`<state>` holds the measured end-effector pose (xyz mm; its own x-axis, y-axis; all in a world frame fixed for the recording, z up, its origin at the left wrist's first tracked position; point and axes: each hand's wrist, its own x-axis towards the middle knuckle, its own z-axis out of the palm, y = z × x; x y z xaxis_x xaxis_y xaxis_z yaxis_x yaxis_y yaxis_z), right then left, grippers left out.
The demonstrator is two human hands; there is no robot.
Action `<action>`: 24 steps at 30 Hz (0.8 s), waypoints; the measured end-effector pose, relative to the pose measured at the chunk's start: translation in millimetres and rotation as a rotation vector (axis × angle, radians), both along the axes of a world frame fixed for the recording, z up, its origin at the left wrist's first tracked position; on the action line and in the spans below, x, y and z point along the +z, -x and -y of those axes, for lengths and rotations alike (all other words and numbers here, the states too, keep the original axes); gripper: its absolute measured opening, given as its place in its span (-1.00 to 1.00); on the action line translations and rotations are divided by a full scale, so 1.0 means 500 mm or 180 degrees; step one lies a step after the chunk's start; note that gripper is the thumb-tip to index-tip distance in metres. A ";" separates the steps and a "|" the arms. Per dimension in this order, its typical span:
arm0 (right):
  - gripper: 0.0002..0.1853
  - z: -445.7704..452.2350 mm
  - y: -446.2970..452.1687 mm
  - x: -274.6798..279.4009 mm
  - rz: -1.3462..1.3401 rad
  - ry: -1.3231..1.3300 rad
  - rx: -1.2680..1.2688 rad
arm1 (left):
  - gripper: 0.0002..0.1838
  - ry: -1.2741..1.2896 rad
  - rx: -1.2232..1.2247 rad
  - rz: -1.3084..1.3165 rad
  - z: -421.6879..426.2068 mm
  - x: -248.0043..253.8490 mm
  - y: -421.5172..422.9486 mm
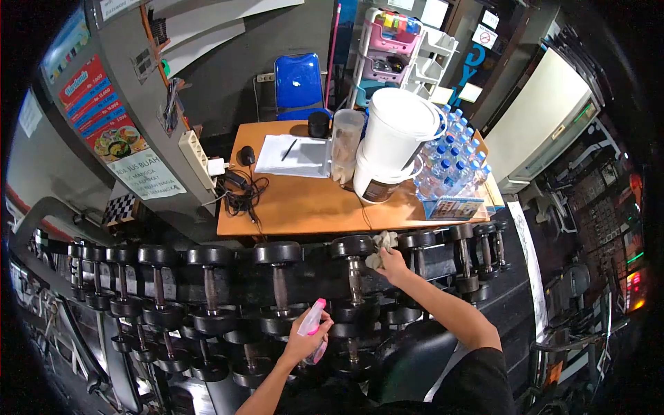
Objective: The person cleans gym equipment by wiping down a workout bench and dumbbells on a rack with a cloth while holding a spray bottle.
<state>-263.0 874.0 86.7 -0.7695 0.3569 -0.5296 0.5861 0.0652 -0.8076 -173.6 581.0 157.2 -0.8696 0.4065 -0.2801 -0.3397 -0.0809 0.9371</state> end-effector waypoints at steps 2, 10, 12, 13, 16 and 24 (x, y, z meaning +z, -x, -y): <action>-0.79 0.028 0.011 0.004 0.0000 0.1504 -0.1117 | -0.85 -0.0021 -0.0012 0.0054 0.007 -0.003 -0.009; -0.77 0.060 0.032 0.011 0.0031 0.2511 -0.1635 | -0.84 0.0046 0.0011 0.0019 0.030 0.000 -0.024; -0.78 0.073 0.023 0.047 -0.0095 0.2456 -0.1811 | -0.84 0.0038 0.0012 -0.0033 0.034 -0.006 -0.029; -0.78 0.082 0.017 0.069 -0.0153 0.2430 -0.1892 | -0.84 0.0026 0.0017 -0.0073 0.037 -0.009 -0.030; -0.75 0.107 -0.017 0.136 -0.0551 0.2741 -0.1662 | -0.84 0.0036 0.0045 -0.0086 0.044 -0.009 -0.034; -0.69 0.304 -0.078 0.211 -0.1174 0.3114 -0.2034 | -0.84 0.0124 0.0169 -0.0013 0.058 0.052 -0.057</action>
